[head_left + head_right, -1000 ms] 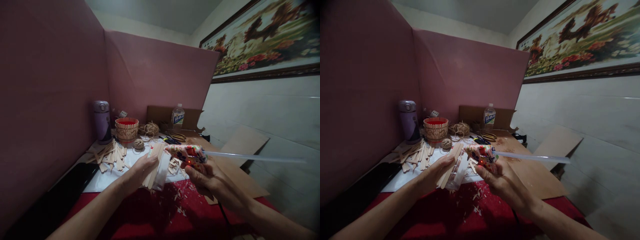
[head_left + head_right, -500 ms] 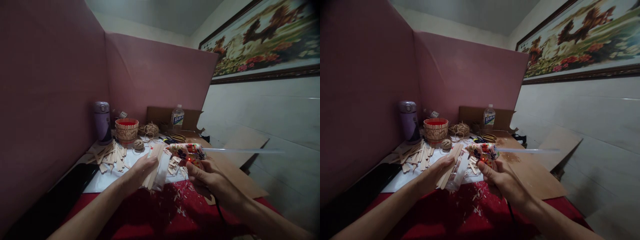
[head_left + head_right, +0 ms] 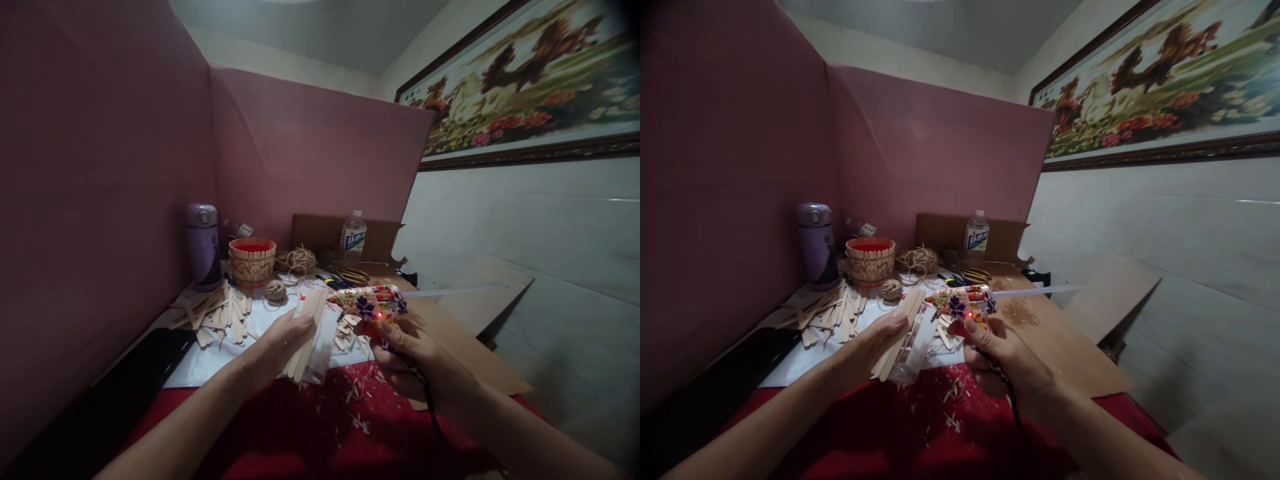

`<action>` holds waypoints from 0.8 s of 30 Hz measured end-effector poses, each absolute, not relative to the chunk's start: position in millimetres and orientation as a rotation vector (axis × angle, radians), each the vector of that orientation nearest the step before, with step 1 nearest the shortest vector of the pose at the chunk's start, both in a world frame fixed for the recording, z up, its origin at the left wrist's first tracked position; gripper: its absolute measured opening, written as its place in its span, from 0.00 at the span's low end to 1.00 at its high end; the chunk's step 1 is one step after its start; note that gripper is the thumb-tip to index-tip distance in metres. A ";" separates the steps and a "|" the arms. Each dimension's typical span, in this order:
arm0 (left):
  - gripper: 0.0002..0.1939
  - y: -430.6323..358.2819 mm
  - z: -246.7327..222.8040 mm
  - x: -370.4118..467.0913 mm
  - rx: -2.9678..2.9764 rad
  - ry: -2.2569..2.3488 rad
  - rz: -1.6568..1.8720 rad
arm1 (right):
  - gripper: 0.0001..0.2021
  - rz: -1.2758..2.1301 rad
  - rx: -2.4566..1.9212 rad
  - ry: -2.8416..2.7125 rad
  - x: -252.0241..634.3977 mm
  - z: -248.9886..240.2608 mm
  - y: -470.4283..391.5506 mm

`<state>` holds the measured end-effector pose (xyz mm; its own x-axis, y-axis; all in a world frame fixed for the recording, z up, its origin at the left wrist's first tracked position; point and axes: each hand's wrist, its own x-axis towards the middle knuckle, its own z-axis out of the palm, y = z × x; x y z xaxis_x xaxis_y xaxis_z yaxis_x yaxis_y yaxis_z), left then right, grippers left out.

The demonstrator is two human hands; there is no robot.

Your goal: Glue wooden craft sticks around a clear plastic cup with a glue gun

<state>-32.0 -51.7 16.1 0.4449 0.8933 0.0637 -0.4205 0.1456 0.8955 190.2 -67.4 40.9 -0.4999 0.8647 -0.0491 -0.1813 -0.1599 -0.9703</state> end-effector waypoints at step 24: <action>0.23 -48.8 16.2 -40.8 0.890 0.649 1.013 | 0.19 -0.130 -1.625 -2.369 291.4 -4.7 -3.3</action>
